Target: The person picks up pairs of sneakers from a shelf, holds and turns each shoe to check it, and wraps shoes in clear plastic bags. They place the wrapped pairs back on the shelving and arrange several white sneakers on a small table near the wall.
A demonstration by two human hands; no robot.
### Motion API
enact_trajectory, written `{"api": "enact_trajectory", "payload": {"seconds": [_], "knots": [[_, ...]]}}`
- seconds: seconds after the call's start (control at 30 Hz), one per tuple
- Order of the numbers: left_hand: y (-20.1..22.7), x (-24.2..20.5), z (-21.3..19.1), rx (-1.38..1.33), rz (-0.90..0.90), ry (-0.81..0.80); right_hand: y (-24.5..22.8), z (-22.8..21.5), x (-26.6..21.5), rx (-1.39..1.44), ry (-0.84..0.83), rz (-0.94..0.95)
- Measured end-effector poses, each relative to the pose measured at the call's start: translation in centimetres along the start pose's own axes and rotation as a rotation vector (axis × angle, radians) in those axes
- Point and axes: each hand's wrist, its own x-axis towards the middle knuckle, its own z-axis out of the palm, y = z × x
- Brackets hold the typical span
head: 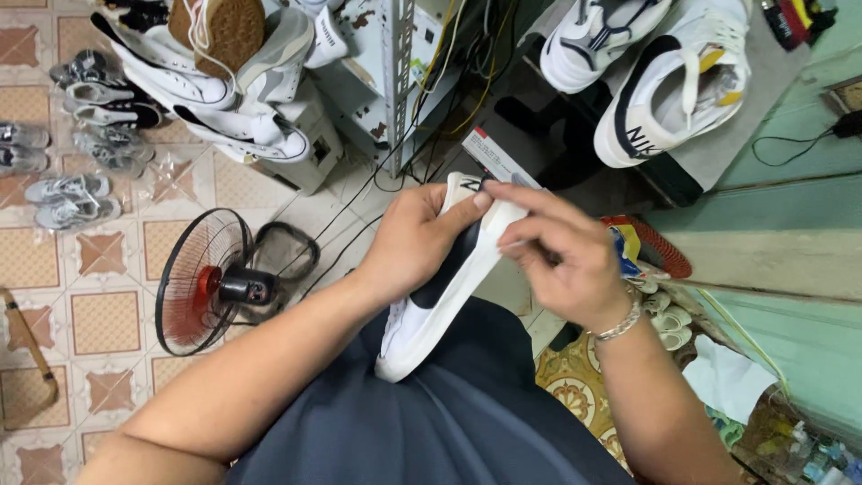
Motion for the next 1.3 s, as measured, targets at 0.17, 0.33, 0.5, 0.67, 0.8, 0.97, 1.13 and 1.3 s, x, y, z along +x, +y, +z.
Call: {"api": "enact_trajectory", "payload": {"seconds": [0.17,0.33,0.5,0.67,0.8,0.97,1.13,1.3], "knots": [[-1.3,1.3,-1.6,-0.126,-0.026,-0.011,1.5,2.3,-0.3,0.043,-0.034,-0.020],[-4.1,2.4,-4.3,-0.212,-0.086,-0.163,3.0,6.0,-1.6,-0.008,0.031,-0.068],[-5.6,1.4,-5.8,-0.149,0.012,-0.197,2.0,7.4,-3.2,0.037,-0.020,0.029],[-7.2,1.1,-6.2,-0.107,0.029,-0.156,0.5,7.9,-4.2,0.056,-0.088,0.038],[-7.7,1.7,-6.3,0.072,-0.078,0.047,1.9,9.1,-5.8,0.323,-0.150,0.300],[-10.3,2.0,-6.8,0.154,-0.219,0.170,1.9,9.8,-6.5,0.350,-0.110,0.437],[-11.8,1.9,-6.8,0.051,-0.292,0.188,3.0,10.5,-7.4,0.287,-0.143,0.226],[-11.3,1.8,-6.6,0.045,-0.315,0.184,0.9,9.7,-6.1,0.326,-0.156,0.247]]}}
